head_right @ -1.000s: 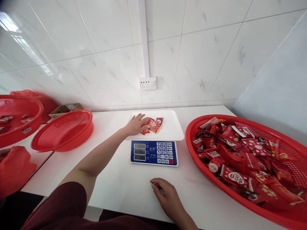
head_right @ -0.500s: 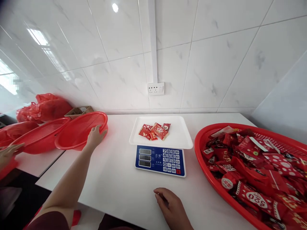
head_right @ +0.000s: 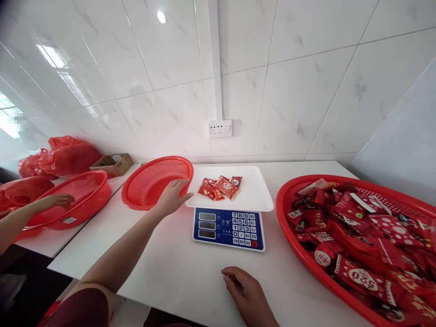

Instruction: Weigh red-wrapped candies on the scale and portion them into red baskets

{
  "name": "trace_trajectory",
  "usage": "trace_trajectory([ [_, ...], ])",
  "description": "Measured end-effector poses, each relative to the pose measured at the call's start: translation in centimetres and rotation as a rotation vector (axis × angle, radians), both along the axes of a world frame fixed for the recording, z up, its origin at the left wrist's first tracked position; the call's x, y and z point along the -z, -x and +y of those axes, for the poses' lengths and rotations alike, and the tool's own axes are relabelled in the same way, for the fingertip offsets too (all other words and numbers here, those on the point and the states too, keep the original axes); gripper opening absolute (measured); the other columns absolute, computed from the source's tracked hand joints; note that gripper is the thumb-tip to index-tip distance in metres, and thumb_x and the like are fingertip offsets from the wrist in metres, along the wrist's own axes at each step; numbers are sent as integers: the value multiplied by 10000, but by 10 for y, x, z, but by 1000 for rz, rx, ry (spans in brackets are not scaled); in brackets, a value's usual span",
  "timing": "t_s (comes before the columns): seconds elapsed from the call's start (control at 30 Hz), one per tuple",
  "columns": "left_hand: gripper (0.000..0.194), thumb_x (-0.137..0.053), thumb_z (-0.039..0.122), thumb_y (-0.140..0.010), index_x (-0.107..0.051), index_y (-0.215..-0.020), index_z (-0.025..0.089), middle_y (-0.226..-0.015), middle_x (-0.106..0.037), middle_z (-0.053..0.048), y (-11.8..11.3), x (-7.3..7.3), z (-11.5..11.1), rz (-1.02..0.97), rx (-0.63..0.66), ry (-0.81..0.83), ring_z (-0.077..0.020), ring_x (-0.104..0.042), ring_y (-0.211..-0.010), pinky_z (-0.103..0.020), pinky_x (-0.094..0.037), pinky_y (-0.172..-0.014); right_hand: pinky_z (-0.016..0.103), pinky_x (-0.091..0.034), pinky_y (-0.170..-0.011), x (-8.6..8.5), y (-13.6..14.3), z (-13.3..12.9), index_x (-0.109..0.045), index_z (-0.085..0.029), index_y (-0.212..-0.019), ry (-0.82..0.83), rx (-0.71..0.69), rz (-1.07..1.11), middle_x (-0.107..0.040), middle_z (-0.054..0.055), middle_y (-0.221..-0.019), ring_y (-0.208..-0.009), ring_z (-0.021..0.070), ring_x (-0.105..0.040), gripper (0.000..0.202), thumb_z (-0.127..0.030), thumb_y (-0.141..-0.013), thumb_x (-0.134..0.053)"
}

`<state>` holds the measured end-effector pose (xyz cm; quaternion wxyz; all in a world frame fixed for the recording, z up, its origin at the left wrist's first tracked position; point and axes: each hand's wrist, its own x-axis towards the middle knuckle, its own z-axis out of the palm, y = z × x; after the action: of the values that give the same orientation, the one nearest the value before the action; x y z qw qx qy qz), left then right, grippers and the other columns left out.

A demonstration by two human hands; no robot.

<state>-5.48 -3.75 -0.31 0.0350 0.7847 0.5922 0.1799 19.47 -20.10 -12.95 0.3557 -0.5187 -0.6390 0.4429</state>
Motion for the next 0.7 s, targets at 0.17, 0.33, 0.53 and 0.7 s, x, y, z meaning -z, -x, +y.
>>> trace_trajectory([
  [0.17, 856, -537, 633, -741, -223, -1425, 225, -1519, -209, -78, -40, -18, 45, 75, 336, 232, -275, -61, -1407, -433, -181, -1116, 233, -508, -638, 0, 3, -1, -674, -241, -860, 19, 35, 8, -691, 15, -782, -693, 173, -628, 266, -449, -815, -515],
  [0.33, 984, -688, 597, -594, -242, -1409, 275, -1427, -373, -118, -59, -24, 75, 145, 341, 453, -347, -279, -1332, -453, -332, -1013, 244, -504, -621, 2, 5, -4, -675, -227, -840, 26, 99, 36, -687, 31, -782, -686, 178, -617, 342, -519, -798, -502],
  [0.53, 775, -701, 491, -626, -381, -1309, 310, -1251, -455, -65, -57, -17, 58, 36, 250, 376, -256, -557, -1048, -315, -483, -791, 251, -514, -640, -2, 4, -2, -684, -237, -840, 25, 62, 43, -692, 26, -780, -701, 182, -625, 321, -513, -796, -524],
  [0.7, 706, -662, 430, -711, -346, -1326, 286, -1273, -436, -82, -23, -26, 44, -80, 73, 236, -242, -530, -1080, -298, -487, -808, 250, -515, -642, -3, 3, -1, -680, -229, -834, 23, 48, 65, -691, 31, -784, -703, 182, -627, 325, -510, -803, -520],
])
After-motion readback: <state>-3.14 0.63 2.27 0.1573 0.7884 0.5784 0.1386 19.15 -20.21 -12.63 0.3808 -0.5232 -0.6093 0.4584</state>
